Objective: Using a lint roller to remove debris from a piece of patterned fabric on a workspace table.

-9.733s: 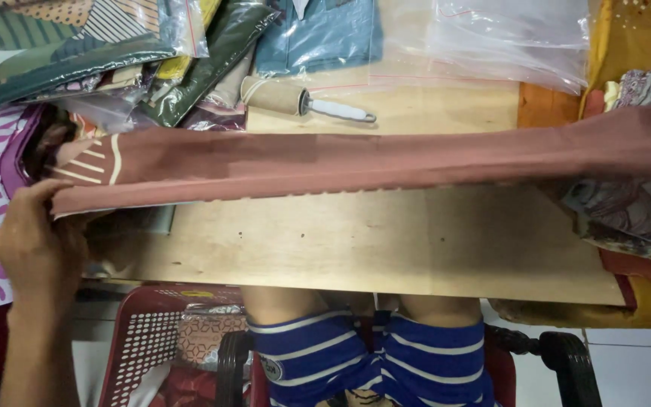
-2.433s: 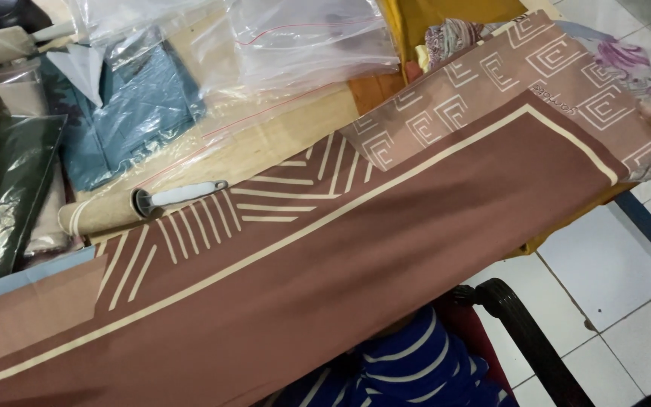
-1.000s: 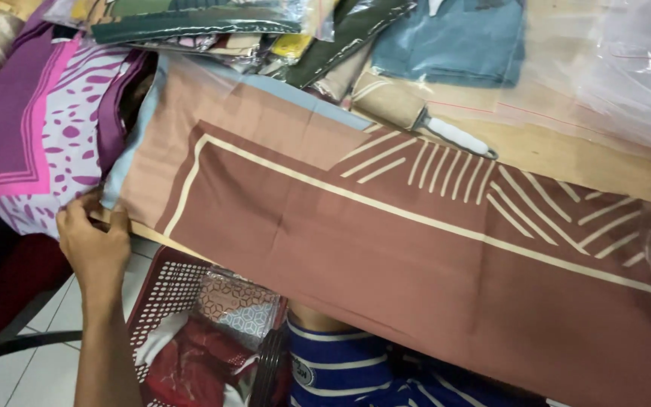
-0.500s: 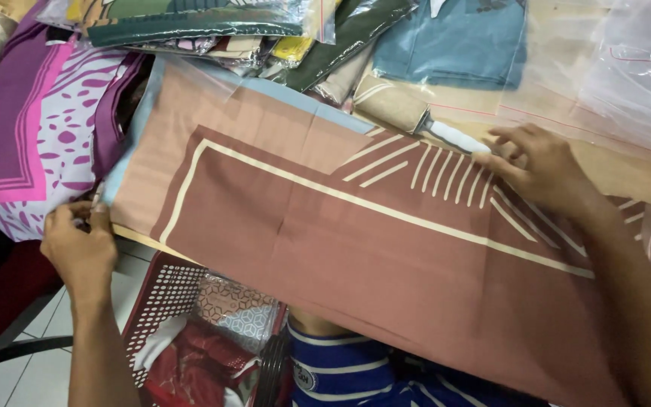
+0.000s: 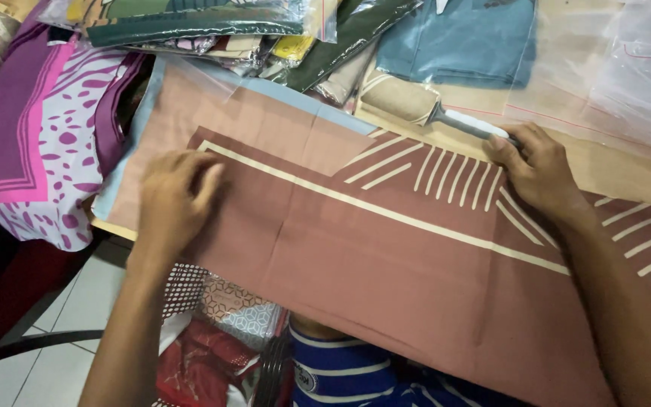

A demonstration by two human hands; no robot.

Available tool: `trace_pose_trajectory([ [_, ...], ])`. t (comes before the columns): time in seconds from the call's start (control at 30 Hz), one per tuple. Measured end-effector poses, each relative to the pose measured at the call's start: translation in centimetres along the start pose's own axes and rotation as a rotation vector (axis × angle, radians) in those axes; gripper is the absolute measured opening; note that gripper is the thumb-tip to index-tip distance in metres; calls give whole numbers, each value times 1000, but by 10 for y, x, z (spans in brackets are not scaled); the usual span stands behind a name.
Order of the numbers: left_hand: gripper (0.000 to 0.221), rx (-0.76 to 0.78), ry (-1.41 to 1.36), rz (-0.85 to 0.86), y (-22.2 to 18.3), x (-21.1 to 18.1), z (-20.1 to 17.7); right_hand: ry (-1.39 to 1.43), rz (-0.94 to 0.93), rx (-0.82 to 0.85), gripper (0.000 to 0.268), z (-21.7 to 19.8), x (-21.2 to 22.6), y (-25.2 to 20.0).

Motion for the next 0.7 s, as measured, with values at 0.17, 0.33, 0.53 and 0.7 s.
trace_pose_trajectory([
  [0.17, 23, 129, -79, 20, 31, 6, 43, 49, 42, -24, 32, -3, 0, 0],
  [0.33, 67, 412, 38, -251, 56, 39, 50, 108, 187, -37, 32, -6, 3, -1],
  [0.53, 81, 567, 99, -405, 63, 56, 57, 205, 394, -52, 32, -4, -9, -3],
  [0.7, 64, 260, 157, -134, 52, 31, 54, 232, 438, -104, 27, -1, -17, -8],
])
Point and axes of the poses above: each hand's wrist, its own y-axis towards the middle knuckle, its own z-axis out of the palm, x = y × z, the point moved 3 cm from there along y, towards the middle knuckle, and after that the axes turned 14 degrees about -x, right-handed, at the moved point
